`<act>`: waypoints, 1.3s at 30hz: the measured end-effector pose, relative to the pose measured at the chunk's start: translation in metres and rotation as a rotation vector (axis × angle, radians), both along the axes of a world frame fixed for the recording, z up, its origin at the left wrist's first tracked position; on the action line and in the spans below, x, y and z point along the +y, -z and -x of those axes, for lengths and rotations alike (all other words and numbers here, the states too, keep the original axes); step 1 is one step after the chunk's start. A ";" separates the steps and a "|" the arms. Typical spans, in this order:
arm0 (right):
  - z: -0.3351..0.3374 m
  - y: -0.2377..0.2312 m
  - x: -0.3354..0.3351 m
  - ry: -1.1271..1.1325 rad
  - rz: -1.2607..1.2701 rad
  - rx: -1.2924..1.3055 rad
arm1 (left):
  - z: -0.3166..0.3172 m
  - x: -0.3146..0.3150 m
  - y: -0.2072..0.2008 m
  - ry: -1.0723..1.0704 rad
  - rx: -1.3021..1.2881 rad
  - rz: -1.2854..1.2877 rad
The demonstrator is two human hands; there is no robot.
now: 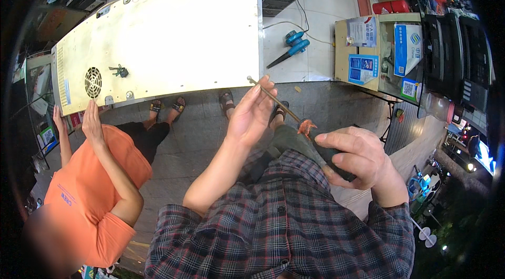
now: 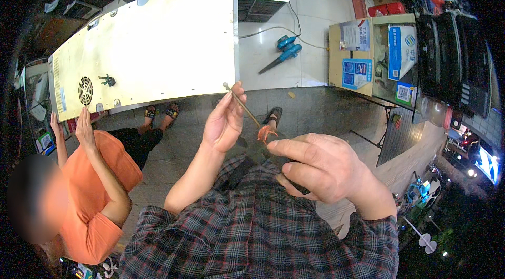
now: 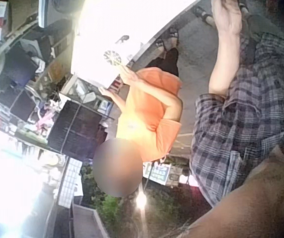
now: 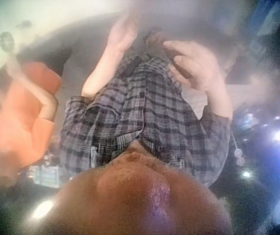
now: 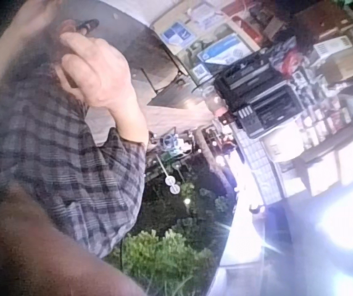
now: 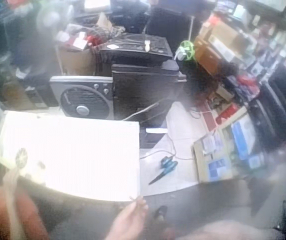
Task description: The person uses a screwdriver to remove multiple screws from the back panel of a large electronic device, likely a television. A second person assists by holding the device steady. The person places the removed screws into a small plastic container.
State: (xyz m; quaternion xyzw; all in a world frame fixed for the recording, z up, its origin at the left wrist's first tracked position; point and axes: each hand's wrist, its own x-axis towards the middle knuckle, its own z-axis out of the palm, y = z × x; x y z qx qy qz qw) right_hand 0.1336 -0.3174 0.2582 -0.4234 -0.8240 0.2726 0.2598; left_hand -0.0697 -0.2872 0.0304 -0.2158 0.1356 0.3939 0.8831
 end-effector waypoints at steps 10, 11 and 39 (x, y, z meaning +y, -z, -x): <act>0.006 -0.011 0.019 -0.007 0.051 -0.016 | -0.002 -0.002 0.001 -0.049 -0.083 0.020; 0.006 -0.013 0.022 -0.019 0.056 -0.034 | -0.002 -0.002 0.002 -0.044 -0.071 0.004; 0.072 -0.077 0.107 -0.328 -0.158 -0.895 | -0.022 0.010 -0.043 -0.112 -0.106 0.087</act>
